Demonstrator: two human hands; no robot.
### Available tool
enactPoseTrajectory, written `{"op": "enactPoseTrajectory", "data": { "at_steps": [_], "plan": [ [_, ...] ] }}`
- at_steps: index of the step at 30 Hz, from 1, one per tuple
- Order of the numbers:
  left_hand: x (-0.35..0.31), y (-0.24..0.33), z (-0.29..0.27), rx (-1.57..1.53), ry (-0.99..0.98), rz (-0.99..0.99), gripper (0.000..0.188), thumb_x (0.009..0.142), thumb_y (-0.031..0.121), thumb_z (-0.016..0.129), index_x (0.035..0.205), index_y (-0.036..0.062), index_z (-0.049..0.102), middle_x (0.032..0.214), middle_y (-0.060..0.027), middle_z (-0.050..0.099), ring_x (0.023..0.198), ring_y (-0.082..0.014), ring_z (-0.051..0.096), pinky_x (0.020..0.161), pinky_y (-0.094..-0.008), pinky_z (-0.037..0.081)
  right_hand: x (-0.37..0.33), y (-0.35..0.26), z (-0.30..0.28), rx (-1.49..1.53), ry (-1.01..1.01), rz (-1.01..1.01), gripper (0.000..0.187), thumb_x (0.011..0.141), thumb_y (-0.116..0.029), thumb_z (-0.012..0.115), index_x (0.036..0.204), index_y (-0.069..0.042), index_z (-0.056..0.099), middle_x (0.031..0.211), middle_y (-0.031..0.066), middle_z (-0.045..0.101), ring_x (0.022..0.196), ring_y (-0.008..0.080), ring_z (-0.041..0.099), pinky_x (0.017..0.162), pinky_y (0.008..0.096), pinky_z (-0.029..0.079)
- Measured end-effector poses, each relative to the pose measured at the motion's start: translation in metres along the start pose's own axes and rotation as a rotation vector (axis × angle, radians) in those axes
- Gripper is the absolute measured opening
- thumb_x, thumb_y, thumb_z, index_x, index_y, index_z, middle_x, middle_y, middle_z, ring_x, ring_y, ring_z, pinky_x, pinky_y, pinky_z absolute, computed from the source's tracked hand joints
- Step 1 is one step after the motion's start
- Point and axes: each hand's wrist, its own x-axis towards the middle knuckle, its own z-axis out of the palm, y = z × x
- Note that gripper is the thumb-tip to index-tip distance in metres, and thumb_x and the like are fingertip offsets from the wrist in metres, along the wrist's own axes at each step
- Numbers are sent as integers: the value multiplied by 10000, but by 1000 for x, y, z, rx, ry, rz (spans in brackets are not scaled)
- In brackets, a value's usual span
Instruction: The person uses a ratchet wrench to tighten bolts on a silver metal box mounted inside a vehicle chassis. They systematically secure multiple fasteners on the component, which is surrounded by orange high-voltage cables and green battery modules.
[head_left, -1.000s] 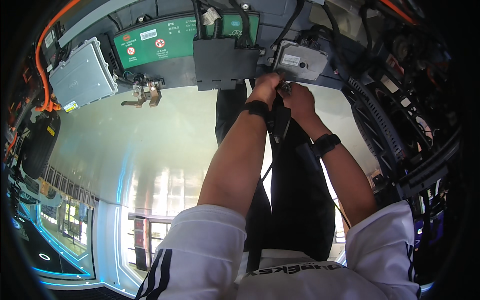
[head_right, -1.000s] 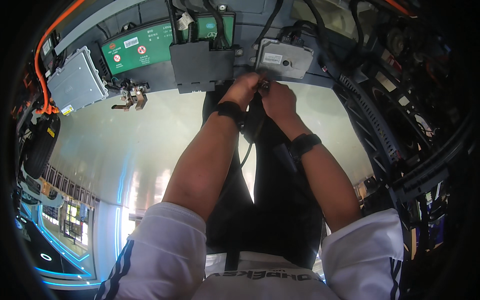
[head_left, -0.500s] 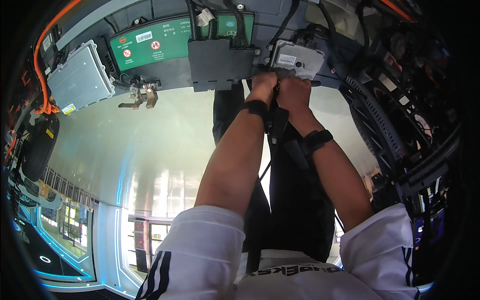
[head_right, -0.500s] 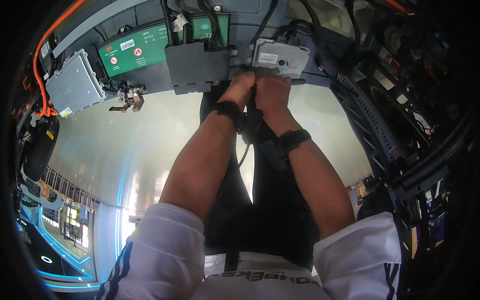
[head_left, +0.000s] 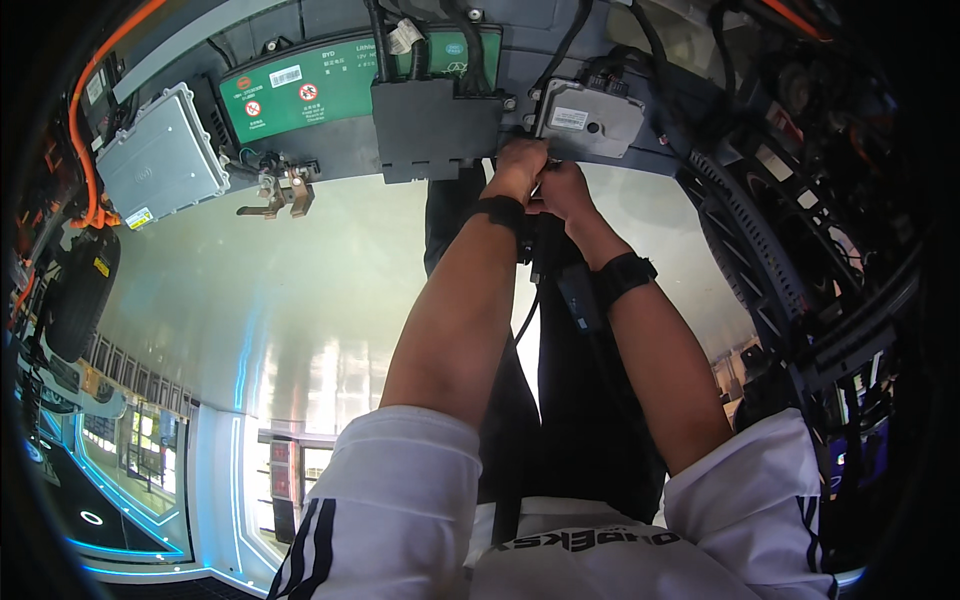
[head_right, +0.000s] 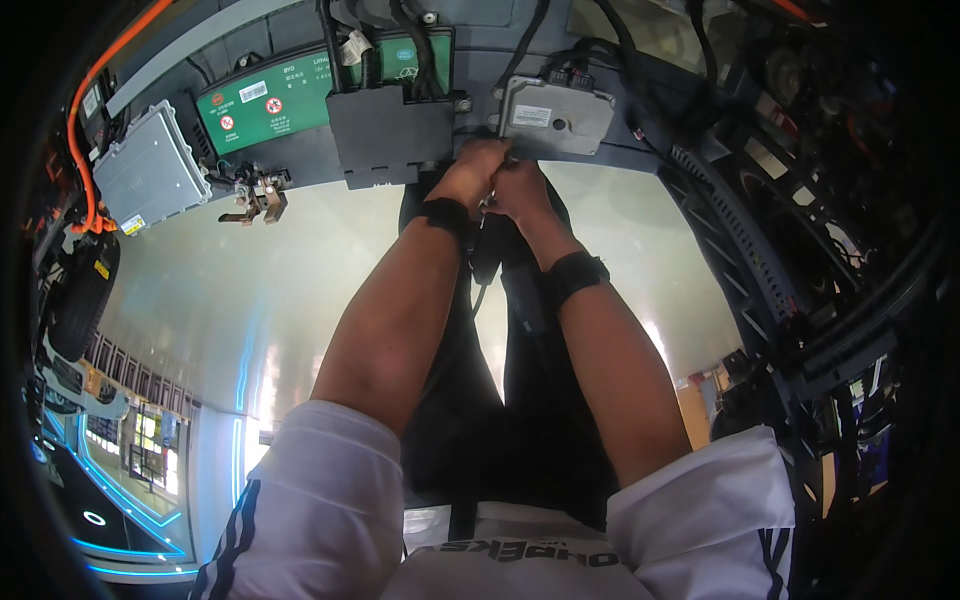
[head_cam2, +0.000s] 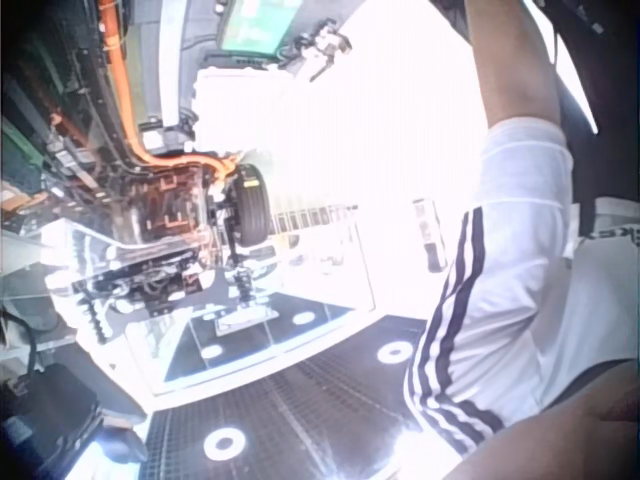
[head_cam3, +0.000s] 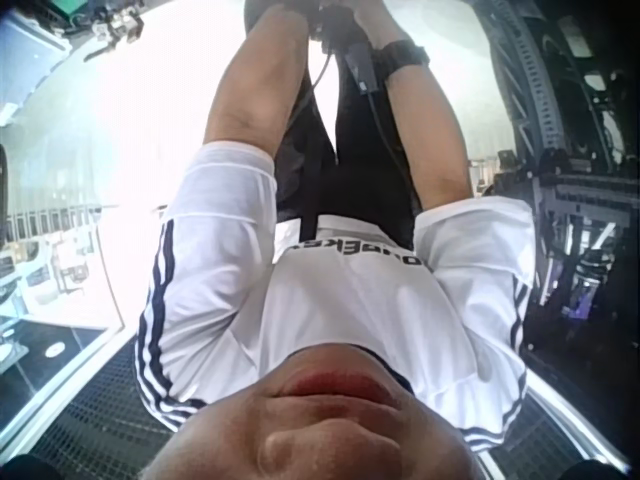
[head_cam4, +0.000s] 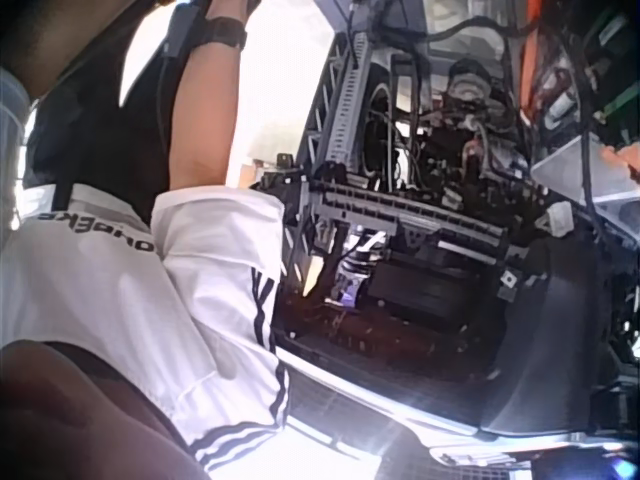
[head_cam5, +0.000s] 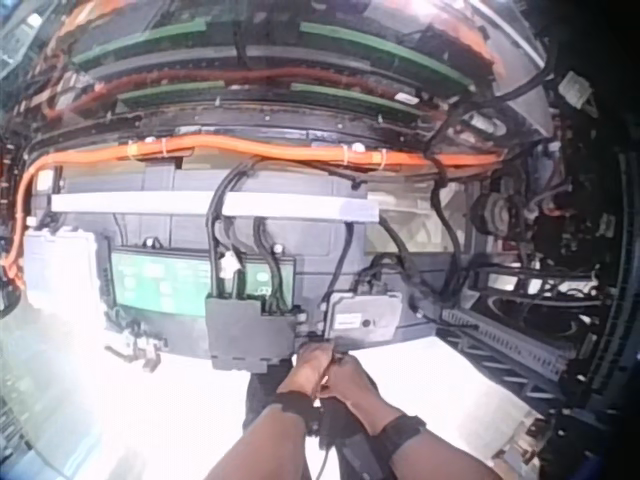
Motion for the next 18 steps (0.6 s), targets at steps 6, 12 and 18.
{"op": "enactPoseTrajectory", "data": {
  "at_steps": [6, 12, 18],
  "plan": [
    [73, -44, 11, 177, -33, 123, 474, 982, 391, 410, 1196, 38, 643, 1271, -164, 616, 1143, -300, 611, 993, -375, 458, -33, -47, -12, -1150, 222, -211, 267, 841, -188, 603, 1062, -44, 639, 1012, 150, 688, 999, 355, 656, 847, 485, 517],
    [26, -16, 4, -28, -24, 22, 430, 962, 389, 508, 1036, -2, 670, 1006, -182, 685, 897, -281, 671, 752, -381, 512, 10, 1, -10, -309, 111, -66, 206, 865, -200, 587, 965, -22, 616, 878, 145, 677, 822, 315, 674, 755, 494, 514],
    [0, -30, -16, -433, -193, 16, 299, 964, 312, 570, 840, 44, 615, 696, -76, 575, 592, -176, 512, 522, -317, 390, -2, -20, -4, 547, -110, 279, 125, 875, -131, 558, 941, -31, 593, 811, 58, 624, 713, 181, 628, 705, 385, 511]
  ]
}}
